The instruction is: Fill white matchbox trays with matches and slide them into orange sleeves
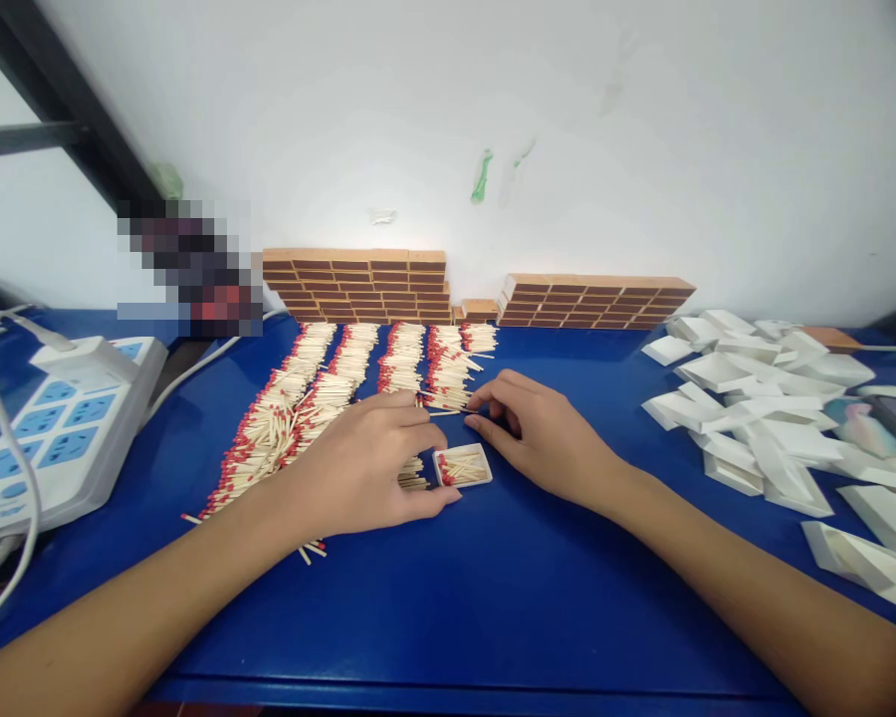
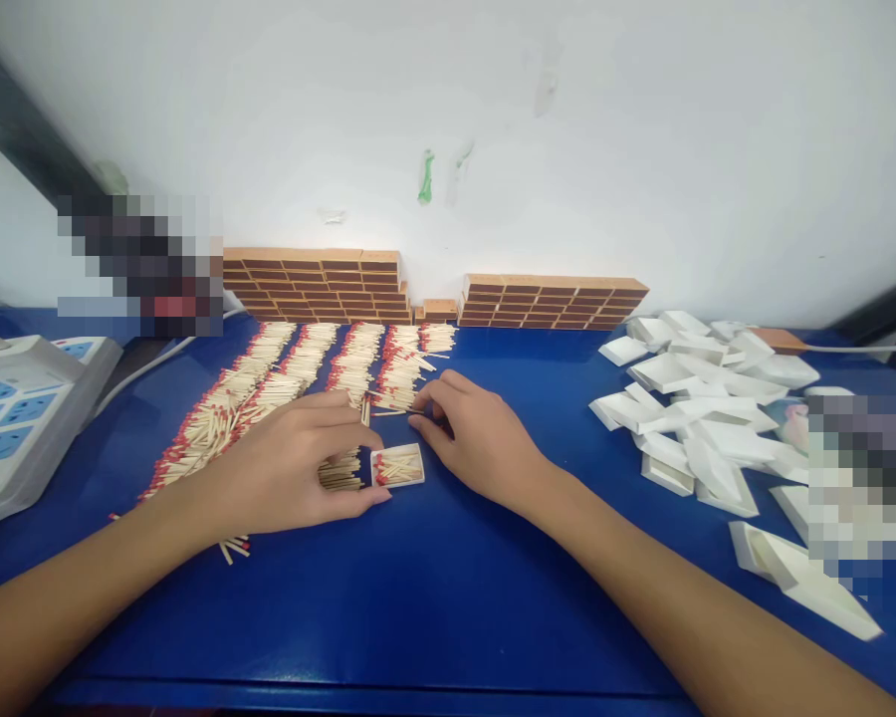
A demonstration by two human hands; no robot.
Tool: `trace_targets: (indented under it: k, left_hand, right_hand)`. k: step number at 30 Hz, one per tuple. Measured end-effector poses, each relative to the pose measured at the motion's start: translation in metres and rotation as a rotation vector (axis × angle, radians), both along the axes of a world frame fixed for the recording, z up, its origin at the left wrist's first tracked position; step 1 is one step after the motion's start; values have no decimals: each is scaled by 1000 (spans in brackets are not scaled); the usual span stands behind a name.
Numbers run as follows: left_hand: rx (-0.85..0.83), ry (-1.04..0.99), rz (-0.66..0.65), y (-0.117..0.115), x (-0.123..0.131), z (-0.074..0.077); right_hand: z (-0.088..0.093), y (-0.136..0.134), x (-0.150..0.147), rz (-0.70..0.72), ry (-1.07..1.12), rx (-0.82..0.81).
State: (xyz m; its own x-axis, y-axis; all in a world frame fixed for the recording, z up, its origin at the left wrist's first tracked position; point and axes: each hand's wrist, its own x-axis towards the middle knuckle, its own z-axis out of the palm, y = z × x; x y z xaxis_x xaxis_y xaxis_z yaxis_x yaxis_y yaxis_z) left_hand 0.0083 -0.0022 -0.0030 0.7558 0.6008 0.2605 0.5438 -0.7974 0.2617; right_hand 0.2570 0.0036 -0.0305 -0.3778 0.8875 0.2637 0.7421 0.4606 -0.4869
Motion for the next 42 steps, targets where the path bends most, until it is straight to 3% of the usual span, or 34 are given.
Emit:
trace_targets:
  k: [8, 16, 29, 34, 39, 42]
  left_hand:
    - [-12, 24, -7, -1, 0, 2]
    - [-11, 23, -13, -2, 0, 0]
    - [-13, 33, 7, -1, 0, 3]
    - [24, 29, 81, 2, 0, 3]
    - [37, 15, 99, 2, 0, 3]
    - [26, 14, 82, 1, 0, 2]
  right_hand:
    - [-1, 2, -6, -18, -9, -7]
    - [1, 1, -17, 61, -21, -41]
    - [2, 2, -7, 71, -92, 17]
    - [10, -4, 0, 97, -30, 49]
    - [15, -14, -3, 215, 5, -63]
    - [12, -10, -6, 156, 108, -42]
